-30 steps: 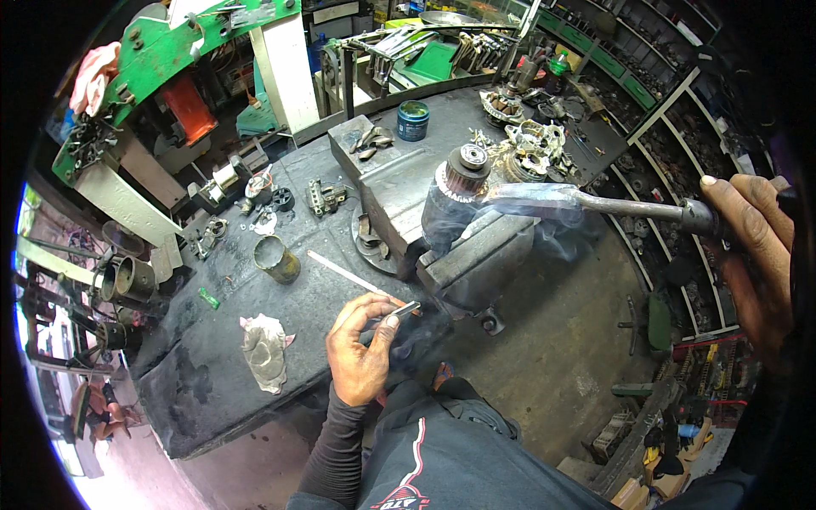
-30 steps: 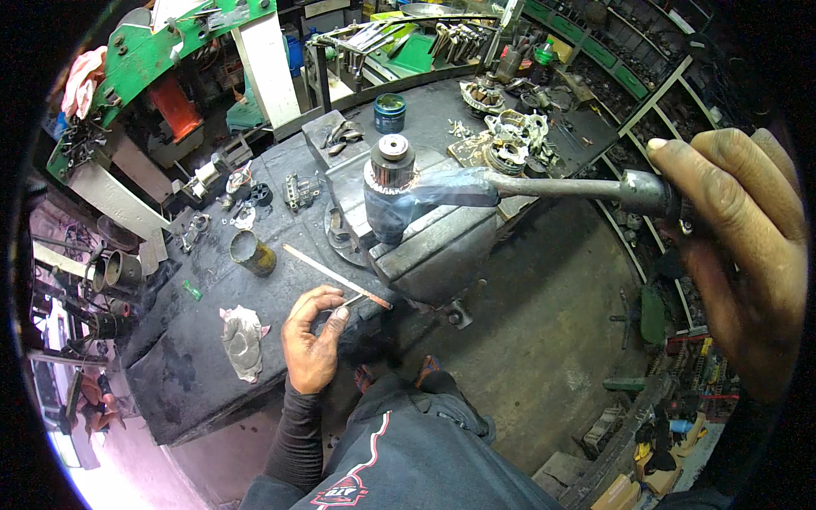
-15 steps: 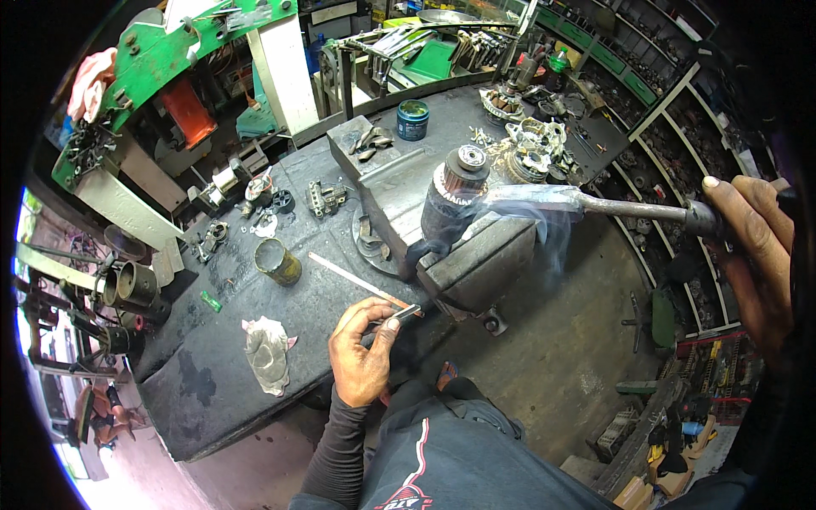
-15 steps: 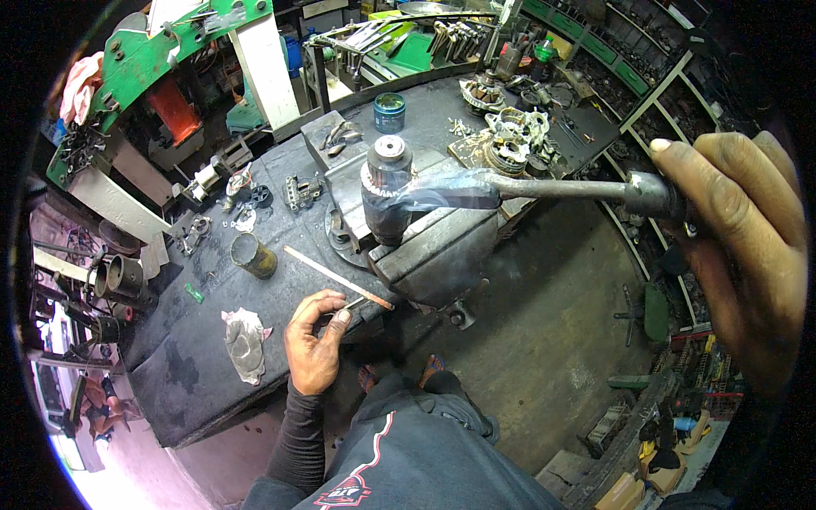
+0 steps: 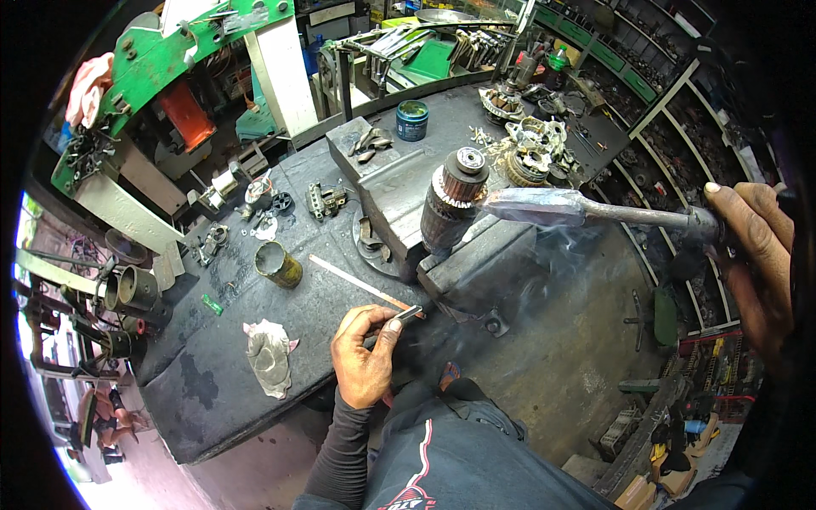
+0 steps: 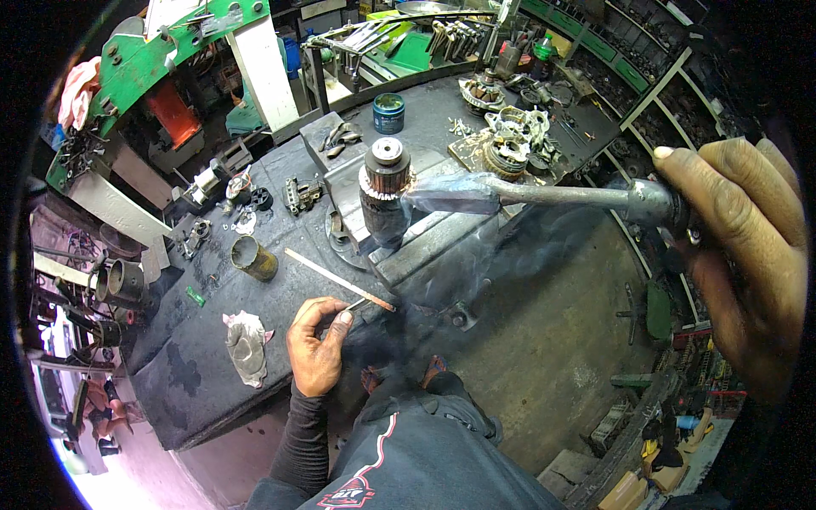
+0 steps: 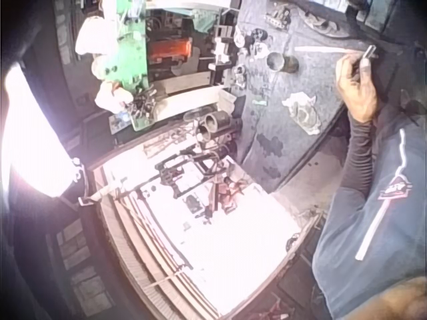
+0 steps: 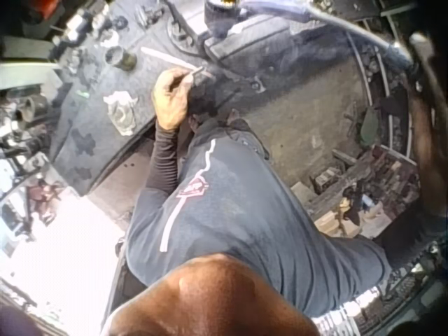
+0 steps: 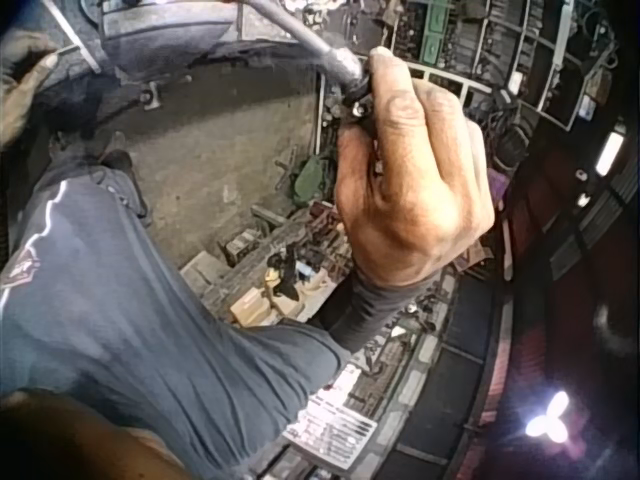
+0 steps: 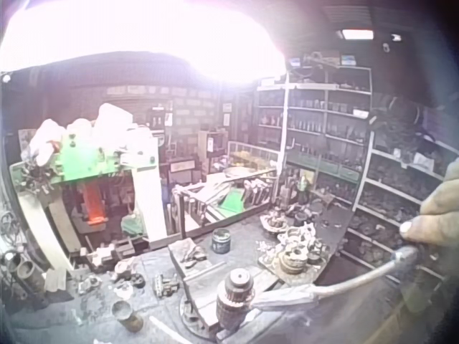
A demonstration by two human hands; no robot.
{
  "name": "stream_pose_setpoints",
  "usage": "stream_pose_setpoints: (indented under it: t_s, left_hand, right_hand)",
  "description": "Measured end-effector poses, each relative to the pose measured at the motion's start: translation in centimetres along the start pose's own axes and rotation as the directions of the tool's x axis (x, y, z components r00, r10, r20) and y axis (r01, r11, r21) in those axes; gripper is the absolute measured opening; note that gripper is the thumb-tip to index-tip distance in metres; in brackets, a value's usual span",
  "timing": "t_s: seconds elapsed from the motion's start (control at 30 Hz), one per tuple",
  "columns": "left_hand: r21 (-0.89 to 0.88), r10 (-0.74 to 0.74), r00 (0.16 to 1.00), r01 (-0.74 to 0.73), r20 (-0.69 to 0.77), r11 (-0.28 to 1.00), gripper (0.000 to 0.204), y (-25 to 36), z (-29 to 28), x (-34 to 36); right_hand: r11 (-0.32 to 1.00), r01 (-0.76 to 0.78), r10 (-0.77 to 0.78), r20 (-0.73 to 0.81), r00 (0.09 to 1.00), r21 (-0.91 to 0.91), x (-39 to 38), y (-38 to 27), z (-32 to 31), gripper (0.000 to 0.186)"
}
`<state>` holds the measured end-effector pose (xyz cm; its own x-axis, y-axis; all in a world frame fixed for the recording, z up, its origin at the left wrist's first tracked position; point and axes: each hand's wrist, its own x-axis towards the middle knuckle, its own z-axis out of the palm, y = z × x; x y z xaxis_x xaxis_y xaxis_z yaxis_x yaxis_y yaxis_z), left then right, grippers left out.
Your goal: The person uses a handheld torch to heat a cylindrical metal part clamped in a vise, then applies a soldering rod to the heated area. They briefly inspect the part with a pencil, retrieve small metal pieces from a tray, and continue heating and soldering the part.
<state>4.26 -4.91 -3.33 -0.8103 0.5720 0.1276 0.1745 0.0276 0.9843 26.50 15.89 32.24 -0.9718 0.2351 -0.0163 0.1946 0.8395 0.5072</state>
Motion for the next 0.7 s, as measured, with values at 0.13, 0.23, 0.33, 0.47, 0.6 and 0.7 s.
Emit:
stream_pose_setpoints:
  t_s: [0.13,0.23,0.33,0.47,0.6,0.7]
  left_hand:
    - [0.076,0.026,1.0,-0.025,-0.007,0.997,0.011,-0.1,0.0,0.2]
    - [0.044,-0.002,1.0,0.002,-0.013,0.999,0.011,-0.1,0.1,0.0]
    - [0.032,-0.002,1.0,0.003,-0.012,0.999,0.011,-0.2,0.1,0.0]
    - [0.082,0.057,0.998,-0.056,-0.016,0.995,0.012,-0.4,-0.1,0.1]
    - [0.071,0.039,0.999,-0.038,-0.015,0.997,0.011,-0.4,0.0,0.0]
    - [0.058,0.023,1.0,-0.022,-0.015,0.998,0.012,-0.3,0.0,0.0]
  right_hand:
    - [0.989,0.104,-0.114,-0.087,0.99,-0.108,2.9,-1.4,-0.5,0.061]
    - [0.921,0.358,-0.389,-0.365,0.846,-0.154,7.8,-1.8,-0.3,0.047]
    - [0.926,0.359,-0.375,-0.399,0.837,-0.117,8.3,-2.4,-0.3,0.054]
    - [0.992,0.068,-0.076,-0.072,0.995,-0.104,2.7,-2.0,-0.4,0.059]
    - [0.992,0.1,-0.105,-0.063,0.993,-0.073,0.4,-0.2,0.3,0.062]
    - [0.983,0.132,-0.145,-0.098,0.985,-0.129,1.7,-1.1,-0.1,0.062]
